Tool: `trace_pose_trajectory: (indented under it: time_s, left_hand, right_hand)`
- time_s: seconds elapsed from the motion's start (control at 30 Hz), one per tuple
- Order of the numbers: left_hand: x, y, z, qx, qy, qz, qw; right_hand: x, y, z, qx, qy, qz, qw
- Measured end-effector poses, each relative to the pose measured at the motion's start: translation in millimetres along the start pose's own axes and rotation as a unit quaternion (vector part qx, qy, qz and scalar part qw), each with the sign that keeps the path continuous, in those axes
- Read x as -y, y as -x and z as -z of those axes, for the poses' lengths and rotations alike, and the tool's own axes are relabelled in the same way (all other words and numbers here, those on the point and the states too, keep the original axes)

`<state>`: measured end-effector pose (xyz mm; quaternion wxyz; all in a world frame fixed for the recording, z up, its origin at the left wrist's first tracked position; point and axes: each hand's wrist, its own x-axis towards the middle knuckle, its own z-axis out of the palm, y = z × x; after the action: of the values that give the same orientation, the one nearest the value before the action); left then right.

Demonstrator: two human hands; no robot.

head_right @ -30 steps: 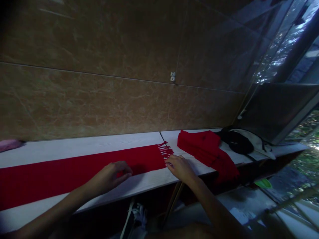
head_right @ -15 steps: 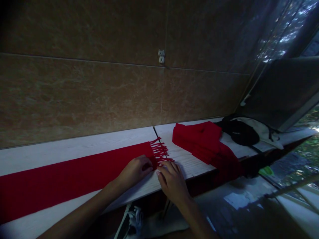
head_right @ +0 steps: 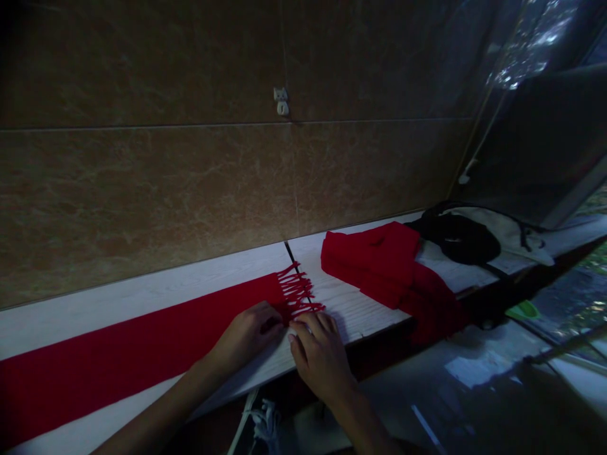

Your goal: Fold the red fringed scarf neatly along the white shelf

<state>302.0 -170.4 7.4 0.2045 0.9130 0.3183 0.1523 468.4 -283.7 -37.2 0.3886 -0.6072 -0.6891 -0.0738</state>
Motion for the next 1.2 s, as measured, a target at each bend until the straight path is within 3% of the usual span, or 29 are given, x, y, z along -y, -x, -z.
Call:
trace_pose_trajectory:
  time_s: [0.17, 0.5, 0.7, 0.83, 1.07, 1.2]
  left_hand:
    - [1, -2, 4.4, -0.004, 0.061, 0.007, 0.998]
    - [0, -2, 3.7, -0.002, 0.034, -0.011, 0.999]
    - [-1, -3, 8.6, -0.024, 0.041, -0.015, 0.999]
    - [0, -10, 27.9, -0.053, 0.055, 0.003, 0.997]
    - [-1, -36, 81.0, -0.115, 0.027, 0.019, 0.993]
    - [-2, -47, 97.2, -0.145, 0.010, 0.033, 0.989]
  right_hand:
    - [2, -1, 3, 0.023, -0.012, -0.023, 0.999]
    - [4, 0, 3, -0.002, -0.022, -0.037, 0.999]
    - [5, -2, 4, 0.026, -0.010, -0.039, 0.999]
    - [5, -3, 7, 0.047, -0.014, -0.039, 0.998]
    - [6, -6, 7, 0.060, -0.022, -0.031, 0.997]
    - [6, -7, 9, 0.065, -0.027, -0.031, 0.997]
